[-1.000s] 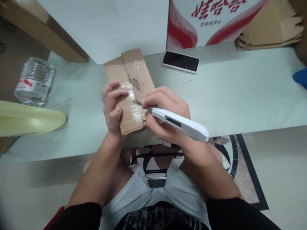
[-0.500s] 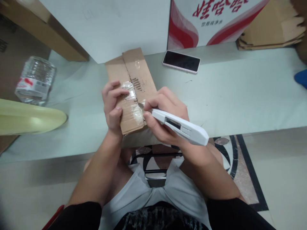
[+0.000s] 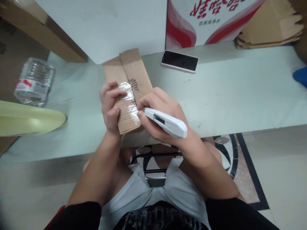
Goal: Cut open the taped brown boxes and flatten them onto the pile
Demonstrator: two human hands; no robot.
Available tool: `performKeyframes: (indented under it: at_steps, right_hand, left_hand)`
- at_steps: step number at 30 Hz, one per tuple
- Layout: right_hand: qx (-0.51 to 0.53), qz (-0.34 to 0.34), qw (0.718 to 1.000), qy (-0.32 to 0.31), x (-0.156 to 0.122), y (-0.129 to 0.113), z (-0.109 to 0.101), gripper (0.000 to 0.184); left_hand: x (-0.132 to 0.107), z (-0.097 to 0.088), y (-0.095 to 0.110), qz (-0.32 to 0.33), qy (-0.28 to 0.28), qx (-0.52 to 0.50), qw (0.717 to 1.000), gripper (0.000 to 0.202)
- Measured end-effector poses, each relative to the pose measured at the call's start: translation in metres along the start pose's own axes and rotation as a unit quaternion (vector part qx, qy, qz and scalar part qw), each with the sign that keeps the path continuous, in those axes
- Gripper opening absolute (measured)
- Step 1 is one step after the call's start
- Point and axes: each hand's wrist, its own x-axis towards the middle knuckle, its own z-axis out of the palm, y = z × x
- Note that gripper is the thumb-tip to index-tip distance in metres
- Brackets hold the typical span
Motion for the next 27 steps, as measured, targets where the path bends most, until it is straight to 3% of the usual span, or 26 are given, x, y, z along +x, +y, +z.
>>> performKeyframes:
  at_steps: [6, 19, 27]
  right_hand:
    - [0.032, -0.005, 0.999, -0.001, 0.0, 0.005, 0.001, 0.009]
    - [0.068, 0.005, 0.996, 0.049, -0.006, 0.007, -0.002, 0.02]
    - [0.059, 0.002, 0.998, -0.001, -0.002, 0.004, -0.009, 0.018]
  left_hand:
    - [0.001, 0.0, -0.003, -0.017, 0.004, 0.026, 1.0, 0.064]
    - [0.002, -0.001, 0.0, -0.006, 0.006, 0.008, 1.0, 0.056]
    - [0.002, -0.002, 0.0, -0.016, -0.002, 0.015, 1.0, 0.059]
